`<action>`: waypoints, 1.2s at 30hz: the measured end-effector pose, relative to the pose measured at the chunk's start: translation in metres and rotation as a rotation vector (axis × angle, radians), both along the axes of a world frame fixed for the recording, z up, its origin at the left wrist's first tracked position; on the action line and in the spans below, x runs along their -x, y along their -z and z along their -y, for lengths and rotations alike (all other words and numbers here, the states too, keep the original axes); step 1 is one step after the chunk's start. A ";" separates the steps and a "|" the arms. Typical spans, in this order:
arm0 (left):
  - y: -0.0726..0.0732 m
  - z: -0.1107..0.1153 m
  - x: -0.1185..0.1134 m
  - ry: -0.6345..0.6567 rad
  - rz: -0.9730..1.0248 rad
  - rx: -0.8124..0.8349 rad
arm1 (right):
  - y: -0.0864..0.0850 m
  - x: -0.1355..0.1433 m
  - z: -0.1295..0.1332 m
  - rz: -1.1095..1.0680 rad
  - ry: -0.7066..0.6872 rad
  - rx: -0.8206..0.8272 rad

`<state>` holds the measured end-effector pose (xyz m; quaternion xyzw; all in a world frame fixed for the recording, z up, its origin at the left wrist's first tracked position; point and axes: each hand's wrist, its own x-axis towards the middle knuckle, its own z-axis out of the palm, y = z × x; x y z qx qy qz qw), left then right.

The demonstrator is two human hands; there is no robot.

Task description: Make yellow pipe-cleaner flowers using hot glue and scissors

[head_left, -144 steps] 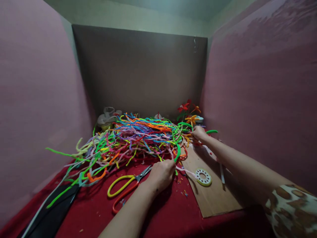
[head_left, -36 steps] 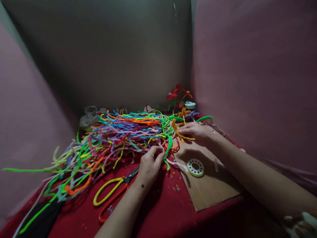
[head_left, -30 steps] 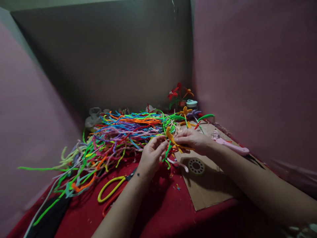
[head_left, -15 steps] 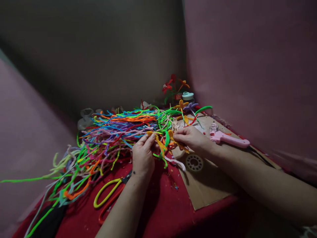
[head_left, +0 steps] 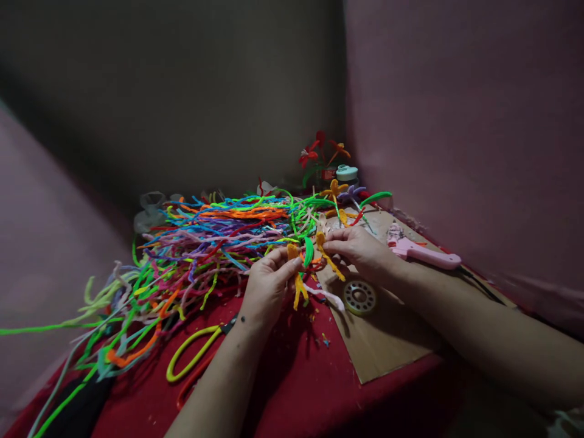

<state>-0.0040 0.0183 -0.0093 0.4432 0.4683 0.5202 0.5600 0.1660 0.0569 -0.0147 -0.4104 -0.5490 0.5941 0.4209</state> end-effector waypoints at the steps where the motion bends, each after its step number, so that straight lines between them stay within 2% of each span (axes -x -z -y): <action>1: 0.000 0.000 -0.001 -0.006 0.011 0.002 | 0.000 0.000 0.000 0.012 0.001 0.017; 3: 0.003 0.000 -0.001 -0.010 0.012 0.000 | 0.002 0.000 -0.002 0.059 0.020 0.005; 7: 0.007 -0.001 0.002 0.042 -0.051 0.024 | 0.009 0.000 -0.008 0.264 0.072 -0.122; 11: 0.005 0.000 0.000 0.065 -0.044 0.046 | 0.006 -0.001 -0.004 0.499 0.253 -0.451; 13: 0.003 0.001 -0.003 0.070 -0.033 0.039 | 0.000 -0.001 0.001 0.457 0.257 -0.564; 14: 0.003 0.002 -0.004 0.071 -0.028 0.032 | -0.003 0.000 0.004 0.379 0.190 -0.539; 17: 0.004 0.003 -0.007 0.078 -0.013 0.017 | -0.009 0.003 0.012 0.150 -0.080 -0.308; 19: 0.006 0.003 -0.007 0.112 0.001 0.009 | -0.010 0.005 0.015 0.100 -0.133 -0.243; 28: 0.007 0.003 0.002 0.485 0.196 0.190 | -0.014 0.003 0.020 0.033 0.062 -0.305; 31: 0.006 0.004 0.004 0.536 0.247 0.223 | -0.013 0.003 0.019 0.057 0.100 -0.372; 36: 0.005 0.009 0.004 0.551 0.319 0.266 | -0.014 0.003 0.020 0.093 0.142 -0.407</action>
